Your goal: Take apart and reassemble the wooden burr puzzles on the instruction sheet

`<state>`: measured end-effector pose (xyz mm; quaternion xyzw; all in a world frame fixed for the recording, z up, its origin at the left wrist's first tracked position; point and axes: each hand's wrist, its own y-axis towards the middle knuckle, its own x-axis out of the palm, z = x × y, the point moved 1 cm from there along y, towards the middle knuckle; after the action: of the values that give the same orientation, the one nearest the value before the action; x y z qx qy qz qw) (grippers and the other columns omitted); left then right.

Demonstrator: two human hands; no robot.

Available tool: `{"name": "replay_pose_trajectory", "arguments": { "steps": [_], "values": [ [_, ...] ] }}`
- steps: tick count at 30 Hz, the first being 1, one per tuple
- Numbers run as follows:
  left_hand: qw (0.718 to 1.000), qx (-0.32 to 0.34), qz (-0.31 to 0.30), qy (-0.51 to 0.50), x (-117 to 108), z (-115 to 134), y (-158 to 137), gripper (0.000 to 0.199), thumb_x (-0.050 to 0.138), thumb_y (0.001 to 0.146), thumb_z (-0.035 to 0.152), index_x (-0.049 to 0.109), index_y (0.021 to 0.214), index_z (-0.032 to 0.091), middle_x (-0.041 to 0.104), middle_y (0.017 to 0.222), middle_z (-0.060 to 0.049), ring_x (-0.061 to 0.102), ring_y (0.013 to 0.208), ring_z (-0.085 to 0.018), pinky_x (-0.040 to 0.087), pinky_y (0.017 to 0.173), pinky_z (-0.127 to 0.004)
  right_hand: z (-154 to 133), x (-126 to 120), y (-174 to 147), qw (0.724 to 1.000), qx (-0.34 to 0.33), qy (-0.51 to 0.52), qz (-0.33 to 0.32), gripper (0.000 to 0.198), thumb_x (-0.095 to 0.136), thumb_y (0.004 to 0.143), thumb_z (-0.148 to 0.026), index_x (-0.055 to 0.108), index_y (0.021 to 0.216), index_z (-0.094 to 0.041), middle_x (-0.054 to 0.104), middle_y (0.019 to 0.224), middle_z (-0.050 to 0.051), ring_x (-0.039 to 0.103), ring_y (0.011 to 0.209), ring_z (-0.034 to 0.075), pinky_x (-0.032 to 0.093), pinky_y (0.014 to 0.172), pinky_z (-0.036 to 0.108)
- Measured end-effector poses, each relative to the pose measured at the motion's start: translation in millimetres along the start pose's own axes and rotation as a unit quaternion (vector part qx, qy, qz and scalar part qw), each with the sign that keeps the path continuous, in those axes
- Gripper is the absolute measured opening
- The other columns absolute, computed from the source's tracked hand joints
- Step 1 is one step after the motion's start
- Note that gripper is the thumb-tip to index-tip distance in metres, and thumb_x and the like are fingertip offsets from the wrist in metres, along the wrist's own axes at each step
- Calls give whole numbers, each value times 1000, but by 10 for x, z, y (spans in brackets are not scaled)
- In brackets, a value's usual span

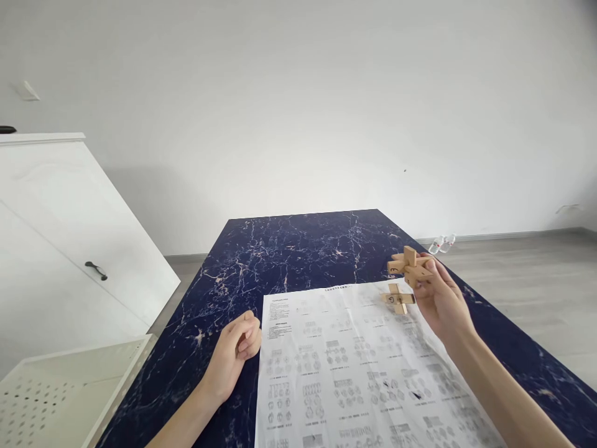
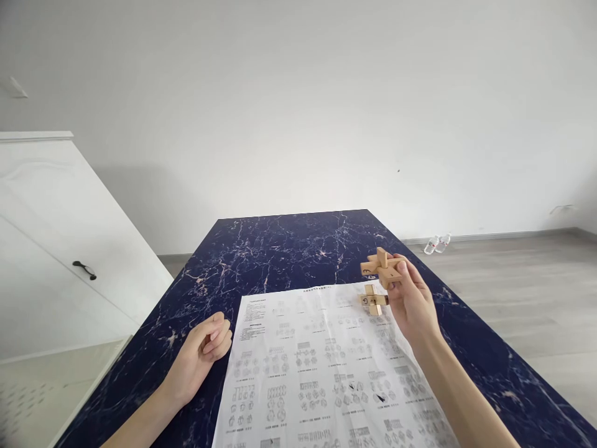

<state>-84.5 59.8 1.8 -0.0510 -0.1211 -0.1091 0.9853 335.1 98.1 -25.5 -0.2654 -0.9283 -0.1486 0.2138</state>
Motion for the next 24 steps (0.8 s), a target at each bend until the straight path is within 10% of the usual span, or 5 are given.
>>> {"name": "replay_pose_trajectory", "arguments": {
  "steps": [7, 13, 19, 24],
  "values": [
    [982, 18, -1, 187, 89, -37, -60, 43, 56, 98, 43, 34, 67, 22, 29, 59, 8, 19, 54, -10, 20, 54, -27, -83, 443, -563, 974, 104, -42, -195, 35, 85, 86, -56, 79, 108, -29, 78, 126, 9, 71, 118, 29, 63, 82, 32],
    [903, 154, -36, 399, 282, -21, -204, 9, 64, 93, 29, 59, 92, 22, 60, 88, -2, 54, 81, -19, 45, 78, -33, 53, 720, -1153, 905, 144, -107, -386, 30, 74, 96, -52, 80, 110, -26, 79, 119, 10, 76, 104, 27, 63, 92, 42],
    [876, 155, -163, 426, 323, -132, -298, 99, 95, 67, 40, 42, 150, 33, 56, 146, -13, 59, 124, -35, 48, 108, -51, 48, 877, -1488, 853, 176, -67, -487, 28, 71, 100, -46, 80, 116, -26, 79, 126, 9, 72, 121, 28, 59, 103, 43],
    [837, 178, -203, 475, 349, -192, -308, 80, 86, 78, 30, 44, 146, 32, 71, 129, -9, 69, 116, -32, 55, 101, -46, 32, 895, -1525, 835, 172, -60, -520, 19, 73, 100, -38, 82, 114, -28, 81, 117, 5, 75, 114, 24, 60, 103, 40]
  ]
}}
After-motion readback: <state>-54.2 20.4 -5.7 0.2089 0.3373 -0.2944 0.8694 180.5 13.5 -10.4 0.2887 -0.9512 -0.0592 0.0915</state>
